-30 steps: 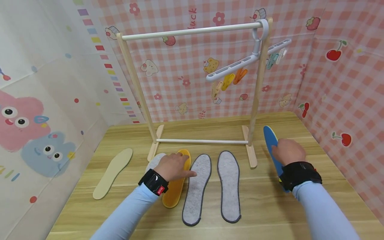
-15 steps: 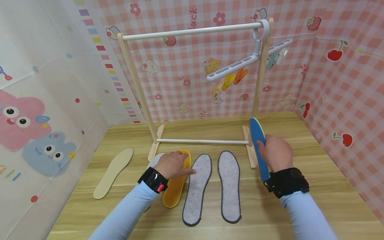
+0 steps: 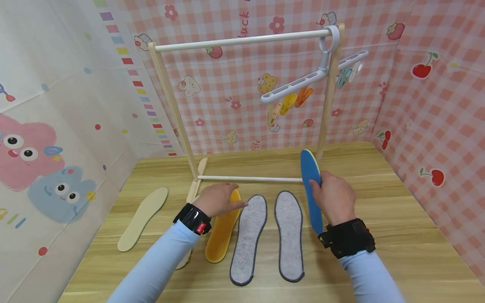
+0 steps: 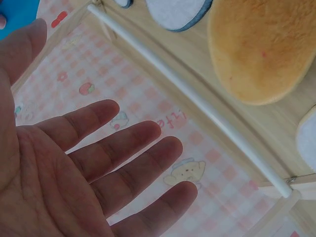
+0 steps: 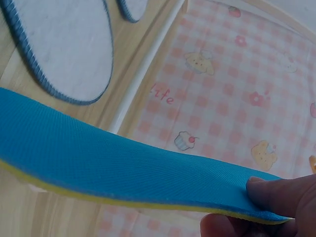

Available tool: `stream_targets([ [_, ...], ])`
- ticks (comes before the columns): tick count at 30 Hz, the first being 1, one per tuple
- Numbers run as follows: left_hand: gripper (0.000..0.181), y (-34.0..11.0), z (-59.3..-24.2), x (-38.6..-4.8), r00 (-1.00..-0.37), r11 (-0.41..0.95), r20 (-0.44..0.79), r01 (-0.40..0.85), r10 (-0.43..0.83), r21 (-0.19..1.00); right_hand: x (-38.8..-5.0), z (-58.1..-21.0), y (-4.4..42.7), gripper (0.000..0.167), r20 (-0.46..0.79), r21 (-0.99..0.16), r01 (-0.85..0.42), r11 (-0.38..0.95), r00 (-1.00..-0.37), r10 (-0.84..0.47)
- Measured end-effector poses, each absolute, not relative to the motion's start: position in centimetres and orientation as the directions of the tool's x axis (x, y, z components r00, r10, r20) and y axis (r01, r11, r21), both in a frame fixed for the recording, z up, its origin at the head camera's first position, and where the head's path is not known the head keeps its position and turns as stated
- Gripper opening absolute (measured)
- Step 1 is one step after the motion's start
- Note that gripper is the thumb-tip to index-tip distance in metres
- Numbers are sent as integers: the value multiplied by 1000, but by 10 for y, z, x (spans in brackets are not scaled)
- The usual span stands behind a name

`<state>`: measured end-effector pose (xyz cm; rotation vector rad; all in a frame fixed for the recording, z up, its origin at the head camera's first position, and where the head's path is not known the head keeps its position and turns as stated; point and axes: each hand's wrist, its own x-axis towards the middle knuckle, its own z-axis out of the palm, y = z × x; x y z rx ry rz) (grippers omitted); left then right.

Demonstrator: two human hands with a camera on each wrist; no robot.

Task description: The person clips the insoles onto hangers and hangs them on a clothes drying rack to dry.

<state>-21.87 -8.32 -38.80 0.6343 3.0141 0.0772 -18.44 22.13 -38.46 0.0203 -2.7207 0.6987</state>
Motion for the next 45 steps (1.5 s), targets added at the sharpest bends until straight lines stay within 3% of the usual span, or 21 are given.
stream_targets([
  [25,70,-70,-327,-259,-893,869,-32,428,449,247,-180,-380,194,26,375,-503,-181,845,-927,24],
  [45,69,-50,-270,-284,-875,822,98,480,474,307,-180,-376,184,25,368,-507,-185,842,-930,18],
])
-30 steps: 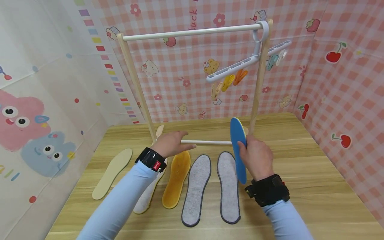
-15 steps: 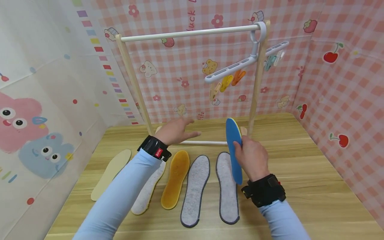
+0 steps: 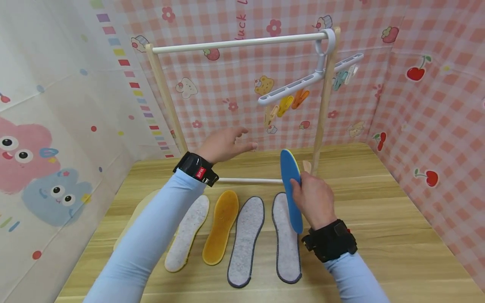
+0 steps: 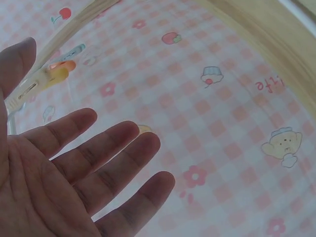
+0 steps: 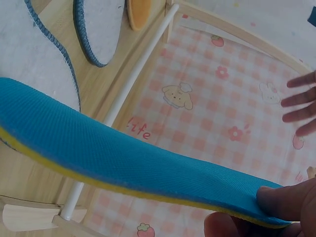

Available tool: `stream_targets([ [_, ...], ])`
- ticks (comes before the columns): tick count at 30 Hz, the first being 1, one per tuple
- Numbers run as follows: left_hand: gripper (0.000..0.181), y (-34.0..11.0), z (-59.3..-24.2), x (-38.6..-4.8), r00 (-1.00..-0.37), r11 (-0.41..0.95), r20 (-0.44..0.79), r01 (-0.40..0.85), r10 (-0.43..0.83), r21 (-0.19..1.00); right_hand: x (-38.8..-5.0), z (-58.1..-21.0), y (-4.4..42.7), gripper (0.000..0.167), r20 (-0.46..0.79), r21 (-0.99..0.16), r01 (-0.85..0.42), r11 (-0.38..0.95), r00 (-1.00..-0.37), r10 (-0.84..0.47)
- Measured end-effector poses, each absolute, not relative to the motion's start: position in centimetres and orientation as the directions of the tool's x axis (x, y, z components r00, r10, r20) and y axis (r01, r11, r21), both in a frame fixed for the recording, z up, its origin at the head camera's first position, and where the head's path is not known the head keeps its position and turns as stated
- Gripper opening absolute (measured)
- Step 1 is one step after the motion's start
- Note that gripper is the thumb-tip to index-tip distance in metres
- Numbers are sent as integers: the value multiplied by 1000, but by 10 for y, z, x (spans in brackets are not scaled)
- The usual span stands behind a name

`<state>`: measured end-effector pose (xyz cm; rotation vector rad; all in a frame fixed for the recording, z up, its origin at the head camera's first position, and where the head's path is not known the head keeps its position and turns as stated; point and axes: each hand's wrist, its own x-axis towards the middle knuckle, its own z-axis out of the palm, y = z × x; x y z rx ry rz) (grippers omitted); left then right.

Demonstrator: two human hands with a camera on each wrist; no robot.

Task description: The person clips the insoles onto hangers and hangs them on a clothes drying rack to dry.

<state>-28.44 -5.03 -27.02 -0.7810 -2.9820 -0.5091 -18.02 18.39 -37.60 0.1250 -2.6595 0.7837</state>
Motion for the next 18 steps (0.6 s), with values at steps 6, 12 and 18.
stream_targets([
  [6,68,-44,-257,-288,-874,803,118,480,471,353,-180,-375,181,25,373,-499,-194,845,-928,8],
  [12,69,-38,-244,-292,-868,780,116,487,483,392,-181,-374,180,25,376,-492,-193,849,-927,7],
  [18,66,-37,-237,-302,-838,725,119,524,532,447,-180,-375,181,25,381,-494,-203,846,-925,1],
])
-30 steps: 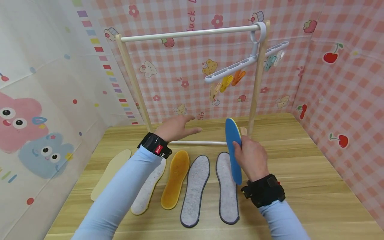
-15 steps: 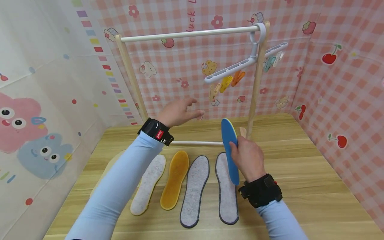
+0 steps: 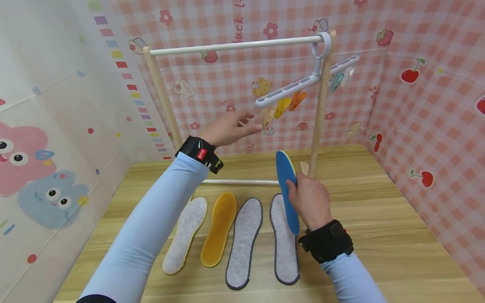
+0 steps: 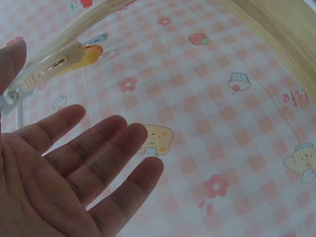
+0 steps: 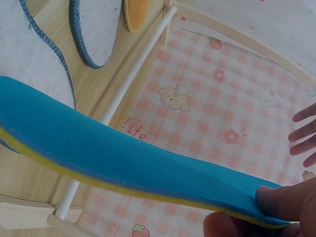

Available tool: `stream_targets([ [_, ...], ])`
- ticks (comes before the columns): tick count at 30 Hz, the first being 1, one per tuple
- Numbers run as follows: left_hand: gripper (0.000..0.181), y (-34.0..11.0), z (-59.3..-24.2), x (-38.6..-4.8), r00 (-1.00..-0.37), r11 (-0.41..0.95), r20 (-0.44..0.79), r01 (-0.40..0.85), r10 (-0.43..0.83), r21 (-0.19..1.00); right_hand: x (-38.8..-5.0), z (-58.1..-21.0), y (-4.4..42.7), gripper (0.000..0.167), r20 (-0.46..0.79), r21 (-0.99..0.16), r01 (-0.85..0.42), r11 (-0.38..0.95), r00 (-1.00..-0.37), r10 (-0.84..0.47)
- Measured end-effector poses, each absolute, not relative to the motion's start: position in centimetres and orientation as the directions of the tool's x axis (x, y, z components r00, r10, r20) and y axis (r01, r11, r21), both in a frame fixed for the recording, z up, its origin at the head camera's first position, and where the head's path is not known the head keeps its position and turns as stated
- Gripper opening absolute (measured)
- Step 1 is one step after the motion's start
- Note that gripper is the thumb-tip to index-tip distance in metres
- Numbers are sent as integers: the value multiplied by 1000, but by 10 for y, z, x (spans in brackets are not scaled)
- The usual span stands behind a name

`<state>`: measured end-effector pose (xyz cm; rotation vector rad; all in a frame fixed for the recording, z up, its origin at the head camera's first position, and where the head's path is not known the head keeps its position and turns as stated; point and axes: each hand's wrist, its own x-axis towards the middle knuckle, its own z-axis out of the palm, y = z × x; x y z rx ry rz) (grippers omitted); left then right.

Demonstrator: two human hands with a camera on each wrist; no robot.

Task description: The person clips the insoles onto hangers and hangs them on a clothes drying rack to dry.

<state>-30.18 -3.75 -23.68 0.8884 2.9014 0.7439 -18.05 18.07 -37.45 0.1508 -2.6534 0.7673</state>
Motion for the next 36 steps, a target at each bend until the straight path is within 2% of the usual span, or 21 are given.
stream_targets([
  [7,65,-36,-230,-311,-840,691,60,482,539,539,-181,-376,182,25,371,-494,-193,848,-929,4],
  [30,65,-18,-223,-332,-802,600,-11,438,598,669,-181,-376,184,23,374,-491,-205,847,-928,-8],
  [36,64,-9,-224,-334,-798,573,2,435,603,695,-181,-377,184,25,374,-480,-195,855,-927,-1],
])
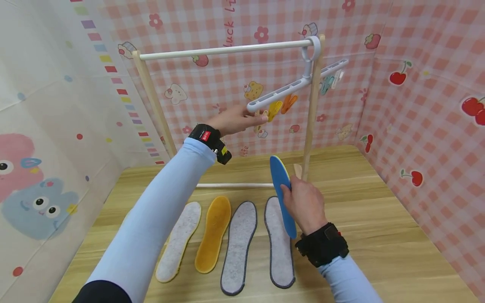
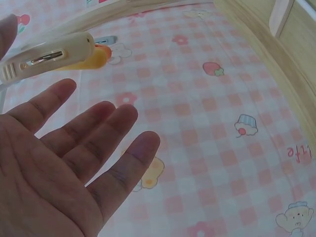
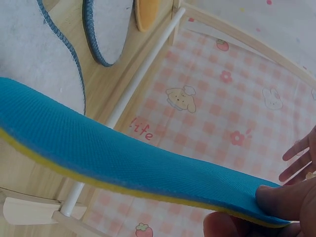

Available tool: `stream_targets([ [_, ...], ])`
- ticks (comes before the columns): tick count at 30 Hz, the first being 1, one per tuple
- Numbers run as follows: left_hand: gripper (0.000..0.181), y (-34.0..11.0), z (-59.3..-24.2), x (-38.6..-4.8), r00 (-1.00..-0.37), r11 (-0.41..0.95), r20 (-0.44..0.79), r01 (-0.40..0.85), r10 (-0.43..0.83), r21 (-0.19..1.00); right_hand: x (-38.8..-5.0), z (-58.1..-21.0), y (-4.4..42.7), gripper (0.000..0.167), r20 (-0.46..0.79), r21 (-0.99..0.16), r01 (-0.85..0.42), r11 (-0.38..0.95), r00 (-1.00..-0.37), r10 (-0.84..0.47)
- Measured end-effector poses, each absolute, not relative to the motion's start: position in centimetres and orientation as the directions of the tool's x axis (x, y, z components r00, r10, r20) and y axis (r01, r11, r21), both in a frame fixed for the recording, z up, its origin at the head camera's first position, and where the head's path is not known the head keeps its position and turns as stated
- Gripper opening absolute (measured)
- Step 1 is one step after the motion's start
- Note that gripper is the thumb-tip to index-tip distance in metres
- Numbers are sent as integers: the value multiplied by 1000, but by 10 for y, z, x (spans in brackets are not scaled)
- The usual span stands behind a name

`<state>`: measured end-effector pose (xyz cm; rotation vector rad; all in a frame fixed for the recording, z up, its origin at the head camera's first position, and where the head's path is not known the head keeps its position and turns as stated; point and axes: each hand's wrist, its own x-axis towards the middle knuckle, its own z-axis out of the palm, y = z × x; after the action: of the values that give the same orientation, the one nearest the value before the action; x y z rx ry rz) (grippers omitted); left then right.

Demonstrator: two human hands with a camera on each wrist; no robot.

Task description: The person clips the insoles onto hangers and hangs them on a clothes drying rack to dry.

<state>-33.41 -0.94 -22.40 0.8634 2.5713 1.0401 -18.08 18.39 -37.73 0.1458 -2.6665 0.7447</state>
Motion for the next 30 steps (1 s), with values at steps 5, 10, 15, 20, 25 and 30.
stream_targets([
  [5,58,-7,-224,-335,-790,549,23,446,612,707,-181,-378,182,25,366,-477,-190,858,-930,-2],
  [10,55,-4,-224,-336,-775,508,33,445,631,738,-180,-378,181,24,361,-469,-193,862,-932,-12],
  [15,55,-4,-225,-336,-749,439,46,436,661,786,-180,-377,180,23,357,-472,-195,860,-934,-16],
  [20,57,-7,-225,-335,-727,405,51,437,685,803,-180,-376,179,23,358,-478,-200,855,-934,-18],
  [25,53,-9,-225,-336,-711,393,33,426,702,815,-180,-373,178,22,361,-480,-204,853,-932,-20],
  [30,44,-10,-224,-336,-693,344,25,390,721,854,-180,-371,176,22,351,-489,-194,850,-936,-11],
])
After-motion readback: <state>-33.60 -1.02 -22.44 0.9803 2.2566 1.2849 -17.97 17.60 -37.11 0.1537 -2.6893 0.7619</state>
